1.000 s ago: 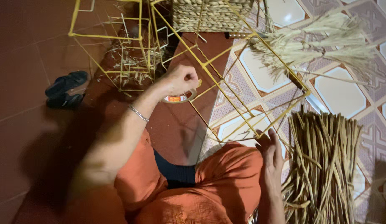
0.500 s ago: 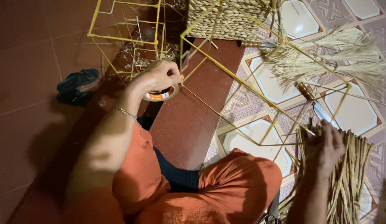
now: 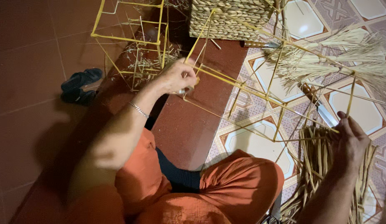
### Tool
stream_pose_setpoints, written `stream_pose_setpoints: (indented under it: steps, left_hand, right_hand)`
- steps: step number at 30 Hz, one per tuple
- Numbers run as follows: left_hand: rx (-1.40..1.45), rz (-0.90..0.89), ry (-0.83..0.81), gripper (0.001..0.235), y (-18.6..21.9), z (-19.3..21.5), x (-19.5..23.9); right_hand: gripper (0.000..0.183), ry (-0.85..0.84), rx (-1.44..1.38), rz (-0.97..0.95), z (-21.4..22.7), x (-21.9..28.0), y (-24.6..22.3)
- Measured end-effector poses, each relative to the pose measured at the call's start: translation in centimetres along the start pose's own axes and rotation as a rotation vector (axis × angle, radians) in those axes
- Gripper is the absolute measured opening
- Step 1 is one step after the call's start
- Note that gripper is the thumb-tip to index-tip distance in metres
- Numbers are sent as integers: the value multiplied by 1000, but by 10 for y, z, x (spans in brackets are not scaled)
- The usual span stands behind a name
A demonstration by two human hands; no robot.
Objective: The person sits on the floor and weaves thin bamboo strips into a yellow wire basket frame. They use scissors to trim excess strips and a knife to split bamboo pieces, securing them with tape at the joints.
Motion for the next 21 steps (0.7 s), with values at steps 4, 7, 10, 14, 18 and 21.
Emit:
stream_pose_setpoints:
  steps: [4, 7, 10, 14, 18, 21]
  left_hand:
    - [-95, -66, -130, 20, 33, -17, 17]
    - [-10, -134, -303, 15, 57, -40, 41]
    - [128, -286, -390, 14, 86, -47, 70]
    - [151, -608, -411, 13, 124, -40, 105]
    - [91, -531, -363, 13, 122, -42, 129]
    - [232, -412, -377, 10, 114, -58, 151]
  right_hand:
    - [36, 35, 158, -58, 14, -19, -6]
    - [40, 138, 228, -67, 27, -34, 2]
    - [40, 109, 34, 132, 34, -54, 6]
    - [36, -29, -171, 376, 25, -76, 8]
    - [38, -10, 10, 319, -8, -113, 0]
    - [45, 99, 426, 218, -34, -132, -21]
Point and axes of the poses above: each hand's wrist, its own x-axis away from the middle knuckle, its own z-axis out of the back of the hand, y = z × x, the point moved 10 cm from there along -x, towards the middle knuckle, and after that the axes turned 15 degrees about -y, right-handed, at the moved point
